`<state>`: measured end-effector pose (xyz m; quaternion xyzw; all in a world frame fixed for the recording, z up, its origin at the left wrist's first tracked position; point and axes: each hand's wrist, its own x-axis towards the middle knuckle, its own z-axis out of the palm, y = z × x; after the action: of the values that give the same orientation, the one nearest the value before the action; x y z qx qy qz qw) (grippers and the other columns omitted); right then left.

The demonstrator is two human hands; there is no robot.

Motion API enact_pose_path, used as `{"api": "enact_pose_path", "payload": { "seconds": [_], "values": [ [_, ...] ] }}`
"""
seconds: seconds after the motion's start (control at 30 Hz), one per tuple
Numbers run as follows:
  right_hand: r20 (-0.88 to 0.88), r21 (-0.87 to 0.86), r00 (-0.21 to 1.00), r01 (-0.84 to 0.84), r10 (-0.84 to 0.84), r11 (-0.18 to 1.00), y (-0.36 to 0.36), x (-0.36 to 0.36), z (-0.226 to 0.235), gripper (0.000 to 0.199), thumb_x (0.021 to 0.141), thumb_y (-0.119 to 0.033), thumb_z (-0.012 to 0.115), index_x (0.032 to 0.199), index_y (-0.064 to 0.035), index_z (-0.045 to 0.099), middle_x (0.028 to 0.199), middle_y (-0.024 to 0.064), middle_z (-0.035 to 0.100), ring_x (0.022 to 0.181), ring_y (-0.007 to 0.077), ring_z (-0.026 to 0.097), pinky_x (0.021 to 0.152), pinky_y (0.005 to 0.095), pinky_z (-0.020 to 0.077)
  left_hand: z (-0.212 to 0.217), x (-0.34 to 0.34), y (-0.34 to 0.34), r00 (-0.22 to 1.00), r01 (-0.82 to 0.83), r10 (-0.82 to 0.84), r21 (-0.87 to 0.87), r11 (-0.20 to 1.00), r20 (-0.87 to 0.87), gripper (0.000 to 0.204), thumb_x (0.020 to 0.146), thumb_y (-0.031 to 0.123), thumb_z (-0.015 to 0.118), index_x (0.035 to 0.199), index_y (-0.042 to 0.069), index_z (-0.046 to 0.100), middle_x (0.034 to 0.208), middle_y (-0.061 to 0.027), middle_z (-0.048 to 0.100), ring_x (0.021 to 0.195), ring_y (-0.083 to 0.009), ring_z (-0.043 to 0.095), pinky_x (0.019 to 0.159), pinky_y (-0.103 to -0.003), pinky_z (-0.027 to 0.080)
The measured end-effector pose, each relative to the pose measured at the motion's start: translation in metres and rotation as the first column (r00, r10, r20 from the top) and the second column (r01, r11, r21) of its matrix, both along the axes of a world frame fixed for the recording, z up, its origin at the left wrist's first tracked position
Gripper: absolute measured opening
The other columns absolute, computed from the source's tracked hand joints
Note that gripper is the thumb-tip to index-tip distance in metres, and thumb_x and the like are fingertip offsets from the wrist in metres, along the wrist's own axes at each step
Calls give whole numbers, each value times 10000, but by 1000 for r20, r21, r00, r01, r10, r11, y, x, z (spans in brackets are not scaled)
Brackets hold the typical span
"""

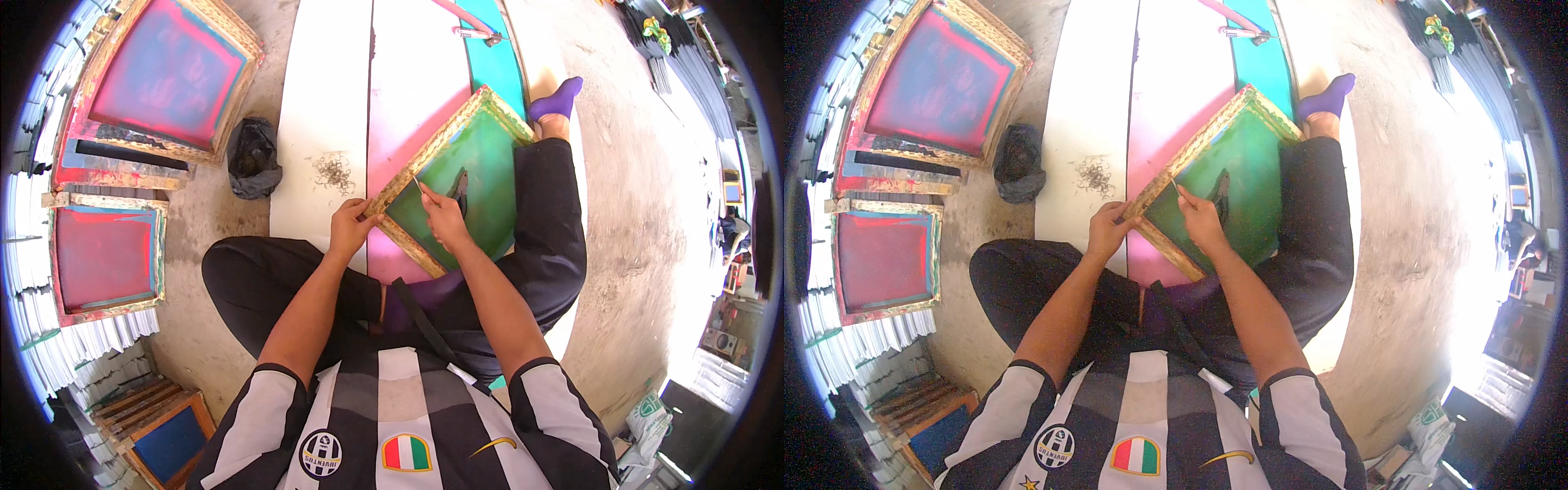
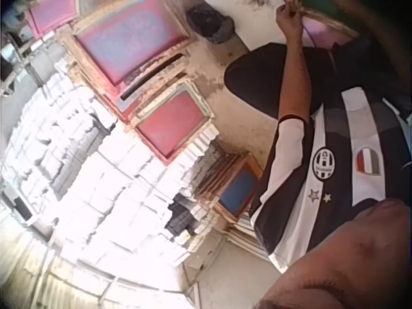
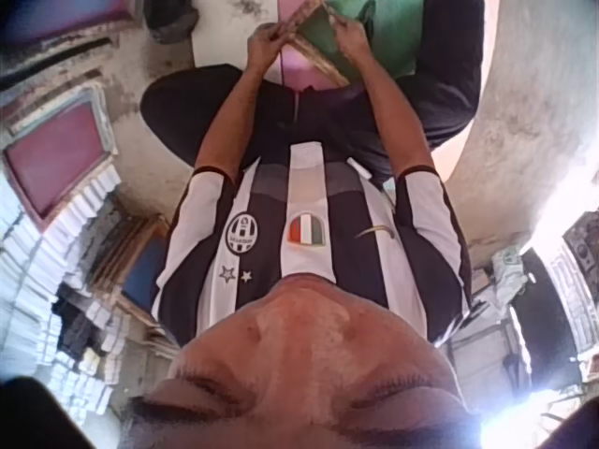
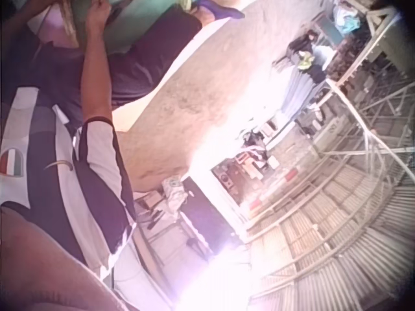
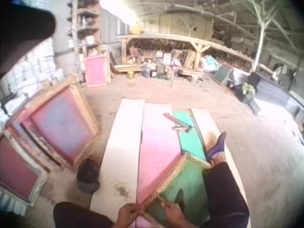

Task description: The person scrapes the edge of a screen printing frame with a small metal tool. They hold the frame steady with one hand and scrape along the border with the other, removing material from the frame's edge.

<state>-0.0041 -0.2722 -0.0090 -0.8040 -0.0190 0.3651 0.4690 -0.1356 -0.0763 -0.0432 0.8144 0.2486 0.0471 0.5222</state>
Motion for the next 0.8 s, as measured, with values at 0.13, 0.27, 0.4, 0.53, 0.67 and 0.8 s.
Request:
{"api": "enact_pose_path", "payload": {
  "seconds": [0.13, 0.27, 0.4, 0.53, 0.67, 0.8],
  "values": [
    [449, -143, 870, -154, 203, 978, -12, 3, -27, 433, 1042, -287, 568, 1459, -172, 564, 700, 103, 656, 565, 219, 581, 564, 401, 502, 4, 3, -2, 1000, 13, -14, -22, 1000, -22, 546, 803, 302, 845, 1229, -10, 708, 1171, -181, 694, 982, -264, 692, 861, -345, 546],
    [64, -63, 988, -133, 137, 989, -10, 16, 5, 454, 1066, -366, 529, 1496, -220, 524, 652, 6, 500, 466, 107, 406, 425, 284, 349, 2, 0, 0, 999, 17, -18, -21, 1000, -46, 532, 809, 289, 843, 1236, 1, 709, 1183, -178, 691, 982, -261, 692, 865, -347, 548],
    [-670, 137, 738, 228, -79, 964, -12, 45, 26, 436, 1075, -391, 505, 1494, -274, 528, 699, -5, 460, 464, 73, 328, 416, 252, 286, 2, 2, -2, 1000, 5, -6, -34, 999, -19, 518, 814, 285, 841, 1233, 8, 714, 1168, -175, 697, 972, -258, 693, 862, -346, 549],
    [-91, 36, 994, -54, 57, 998, -18, 33, 1, 420, 1049, -372, 536, 1450, -253, 574, 856, 104, 662, 600, 231, 598, 557, 381, 484, 3, 3, -3, 1000, 15, -15, -18, 1000, -23, 516, 812, 288, 843, 1228, 10, 717, 1153, -179, 701, 967, -257, 693, 857, -346, 550],
    [413, -237, 866, -197, 282, 951, -15, 8, 0, 402, 1024, -336, 540, 1418, -273, 590, 1108, 191, 716, 966, 410, 688, 871, 511, 536, -11, -1, 1, 999, 9, -10, 15, 1000, 40, 533, 791, 221, 865, 1245, -7, 701, 1137, -148, 693, 737, -156, 642, 713, -288, 544],
    [327, -432, 879, -188, 347, 882, -4, 1, 34, 382, 1027, -321, 514, 1400, -322, 596, 1064, 225, 719, 1008, 446, 683, 912, 548, 531, -5, 2, 0, 1000, 15, -15, 15, 1000, 22, 524, 798, 240, 858, 1236, -4, 706, 1142, -156, 697, 811, -189, 658, 761, -306, 545]
  ]
}}
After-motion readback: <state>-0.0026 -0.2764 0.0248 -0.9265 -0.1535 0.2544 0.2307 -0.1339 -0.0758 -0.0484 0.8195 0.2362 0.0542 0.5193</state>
